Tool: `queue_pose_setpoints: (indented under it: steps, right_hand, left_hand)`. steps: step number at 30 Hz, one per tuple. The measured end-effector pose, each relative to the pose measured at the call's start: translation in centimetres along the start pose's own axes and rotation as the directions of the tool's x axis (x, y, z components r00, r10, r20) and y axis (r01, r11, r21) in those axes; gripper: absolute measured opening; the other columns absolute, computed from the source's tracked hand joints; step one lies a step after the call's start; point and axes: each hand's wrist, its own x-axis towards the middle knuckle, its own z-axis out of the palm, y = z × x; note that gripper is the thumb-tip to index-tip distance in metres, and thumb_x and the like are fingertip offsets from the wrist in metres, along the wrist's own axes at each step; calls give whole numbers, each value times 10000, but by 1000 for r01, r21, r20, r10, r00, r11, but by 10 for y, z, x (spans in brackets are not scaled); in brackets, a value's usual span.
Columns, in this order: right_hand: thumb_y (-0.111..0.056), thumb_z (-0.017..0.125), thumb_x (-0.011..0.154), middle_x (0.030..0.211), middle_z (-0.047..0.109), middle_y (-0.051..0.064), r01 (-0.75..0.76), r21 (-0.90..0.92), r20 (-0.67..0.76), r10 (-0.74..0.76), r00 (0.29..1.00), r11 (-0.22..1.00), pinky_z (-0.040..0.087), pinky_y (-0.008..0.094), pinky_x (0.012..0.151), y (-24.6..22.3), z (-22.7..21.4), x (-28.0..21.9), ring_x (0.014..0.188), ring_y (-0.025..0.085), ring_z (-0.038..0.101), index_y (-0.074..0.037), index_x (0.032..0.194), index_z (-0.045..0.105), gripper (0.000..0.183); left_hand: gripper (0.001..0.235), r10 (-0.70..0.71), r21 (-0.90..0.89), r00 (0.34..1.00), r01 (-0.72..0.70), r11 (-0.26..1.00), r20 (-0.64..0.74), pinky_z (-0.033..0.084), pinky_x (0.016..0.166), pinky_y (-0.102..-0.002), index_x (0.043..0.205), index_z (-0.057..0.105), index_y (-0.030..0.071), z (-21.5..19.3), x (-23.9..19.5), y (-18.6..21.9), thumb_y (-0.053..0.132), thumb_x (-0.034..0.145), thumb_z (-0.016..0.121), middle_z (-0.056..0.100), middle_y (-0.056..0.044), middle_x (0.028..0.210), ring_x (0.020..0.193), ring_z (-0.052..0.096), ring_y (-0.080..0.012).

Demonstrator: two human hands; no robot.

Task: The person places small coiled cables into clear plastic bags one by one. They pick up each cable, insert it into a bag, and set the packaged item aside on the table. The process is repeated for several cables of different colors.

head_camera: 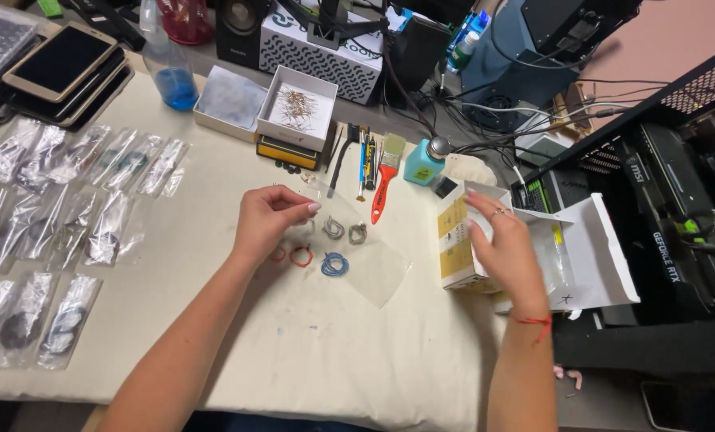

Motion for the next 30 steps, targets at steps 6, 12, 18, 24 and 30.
queue_pose_setpoints:
  steps: [6, 12, 18, 24, 30]
  right_hand:
    - [-177, 766, 927, 1024, 775, 66, 70, 456, 20, -89, 996, 887, 611, 313, 820, -28, 114, 22, 928, 188, 746, -104, 1112, 770, 199]
    - [-268, 798, 897, 778, 719, 97, -147, 602, 114, 97, 989, 785, 578, 223, 483, -66, 157, 43, 630, 122, 682, -37, 911, 704, 250]
    - [-142, 708, 961, 800, 725, 80, 83, 668, -34, -81, 996, 740, 635, 240, 621, -99, 135, 45, 752, 131, 693, -40, 964, 733, 105]
    - [-67, 716, 968, 989, 745, 123, 409, 689, -258, -324, 910, 599, 632, 292, 764, -124, 139, 53, 922, 175, 710, -25, 1010, 740, 64]
    - [-60, 661, 1001, 1092, 738, 140, 451, 679, -216, -429, 877, 579, 614, 356, 868, -139, 156, 66, 1038, 241, 714, -26, 1093, 730, 121]
  left_hand:
    - [210, 71, -19, 997, -71, 997, 25, 641, 730, -314, 868, 710, -52, 6, 2, -10, -10, 736, 868, 765, -226, 889, 826, 765, -236]
    - [262, 264, -22, 961, -263, 964, 82, 626, 810, -291, 736, 638, 11, 11, 0, -19, 13, 716, 899, 765, -134, 895, 868, 743, -192]
    - [205, 504, -92, 860, -498, 863, 74, 612, 897, -332, 792, 684, -4, -5, -21, 23, -5, 761, 886, 730, -172, 1044, 994, 724, -235]
    - [201, 744, 152, 605, -738, 658, -284, 591, 854, -324, 878, 610, -41, -22, -37, 56, -59, 920, 806, 740, -176, 928, 939, 759, -264]
    - [149, 971, 705, -222, -676, -217, 87, 646, 711, -416, 863, 764, 14, -33, -60, 87, -54, 814, 887, 793, -172, 892, 757, 744, -337]
